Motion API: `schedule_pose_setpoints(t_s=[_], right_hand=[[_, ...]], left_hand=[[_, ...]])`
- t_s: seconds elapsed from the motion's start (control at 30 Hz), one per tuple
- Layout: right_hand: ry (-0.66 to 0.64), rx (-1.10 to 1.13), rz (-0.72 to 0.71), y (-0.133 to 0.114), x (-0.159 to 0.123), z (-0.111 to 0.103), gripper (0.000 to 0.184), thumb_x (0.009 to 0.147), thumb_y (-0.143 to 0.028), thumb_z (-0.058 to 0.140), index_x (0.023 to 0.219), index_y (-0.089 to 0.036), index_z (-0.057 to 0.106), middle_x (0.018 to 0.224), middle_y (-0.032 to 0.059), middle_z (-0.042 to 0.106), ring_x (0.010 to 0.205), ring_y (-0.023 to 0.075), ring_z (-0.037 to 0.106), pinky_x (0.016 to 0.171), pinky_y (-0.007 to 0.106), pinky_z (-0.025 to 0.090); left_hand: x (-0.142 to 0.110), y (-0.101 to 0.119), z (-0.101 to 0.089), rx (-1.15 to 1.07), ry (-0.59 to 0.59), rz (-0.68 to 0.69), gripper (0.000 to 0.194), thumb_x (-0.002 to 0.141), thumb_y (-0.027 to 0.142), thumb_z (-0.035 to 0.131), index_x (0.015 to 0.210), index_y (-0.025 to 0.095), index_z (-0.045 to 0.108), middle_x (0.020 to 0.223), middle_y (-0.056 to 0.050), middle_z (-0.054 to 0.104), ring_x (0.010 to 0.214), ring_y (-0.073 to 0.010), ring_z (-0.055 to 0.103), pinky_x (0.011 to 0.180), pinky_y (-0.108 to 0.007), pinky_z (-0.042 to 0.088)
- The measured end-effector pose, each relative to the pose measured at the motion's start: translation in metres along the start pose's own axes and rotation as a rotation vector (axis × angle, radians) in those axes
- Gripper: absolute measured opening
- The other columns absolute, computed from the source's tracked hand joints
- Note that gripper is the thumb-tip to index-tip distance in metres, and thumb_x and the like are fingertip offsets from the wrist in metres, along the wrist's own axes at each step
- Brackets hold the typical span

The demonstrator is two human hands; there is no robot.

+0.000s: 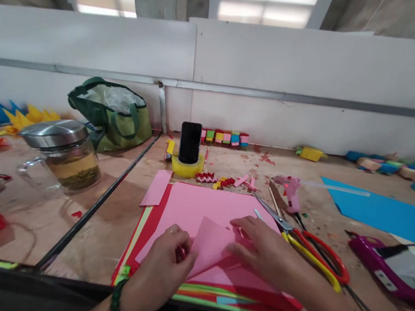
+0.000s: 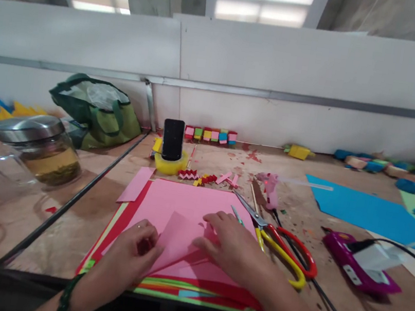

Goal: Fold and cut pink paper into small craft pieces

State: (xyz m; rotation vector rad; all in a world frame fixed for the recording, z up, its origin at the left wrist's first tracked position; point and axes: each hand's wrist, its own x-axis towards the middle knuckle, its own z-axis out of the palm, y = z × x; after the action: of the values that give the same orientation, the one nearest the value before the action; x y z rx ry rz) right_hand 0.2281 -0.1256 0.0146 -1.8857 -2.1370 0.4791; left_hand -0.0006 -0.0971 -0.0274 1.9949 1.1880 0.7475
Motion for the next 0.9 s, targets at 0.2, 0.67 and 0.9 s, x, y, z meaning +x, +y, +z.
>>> schedule_pose_setpoints(t_s=[0.2, 0.67, 0.9], right_hand=[[-0.167, -0.034, 0.082, -0.01, 0.038, -0.011, 0.058, 0.073, -0.065, 0.062, 0.109, -0.02, 0.063, 0.091, 0.0064, 0.069, 0.079, 0.0234, 0.061, 0.063, 0.03, 0.041], [-0.34, 0.211, 0.038, -0.015, 0.06, -0.011, 0.038, 0.068, -0.054, 0.069, 0.071, -0.017, 0.064, 0.061, -0.0034, 0.053, 0.058, 0.0108, 0.045, 0.05, 0.022, 0.03], [-0.352, 0.517, -0.017, -0.015, 0.058, -0.008, 0.032, 0.069, -0.041, 0.069, 0.064, -0.018, 0.048, 0.054, -0.0085, 0.041, 0.052, 0.0064, 0.033, 0.046, 0.02, 0.024]], left_hand=[[0.003, -0.002, 0.0, -0.059, 0.002, -0.044, 0.014, 0.077, 0.017, 0.053, 0.065, 0.018, 0.047, 0.069, 0.001, 0.05, 0.061, -0.0124, 0.048, 0.057, -0.023, 0.038], [0.003, -0.002, 0.002, -0.038, 0.034, 0.012, 0.011, 0.075, 0.012, 0.053, 0.065, 0.017, 0.05, 0.069, 0.0, 0.053, 0.064, -0.0126, 0.051, 0.059, -0.024, 0.039], [-0.005, 0.001, -0.01, 0.064, 0.075, 0.104, 0.005, 0.078, 0.015, 0.058, 0.083, 0.017, 0.061, 0.084, -0.004, 0.06, 0.074, -0.0169, 0.057, 0.066, -0.028, 0.046]])
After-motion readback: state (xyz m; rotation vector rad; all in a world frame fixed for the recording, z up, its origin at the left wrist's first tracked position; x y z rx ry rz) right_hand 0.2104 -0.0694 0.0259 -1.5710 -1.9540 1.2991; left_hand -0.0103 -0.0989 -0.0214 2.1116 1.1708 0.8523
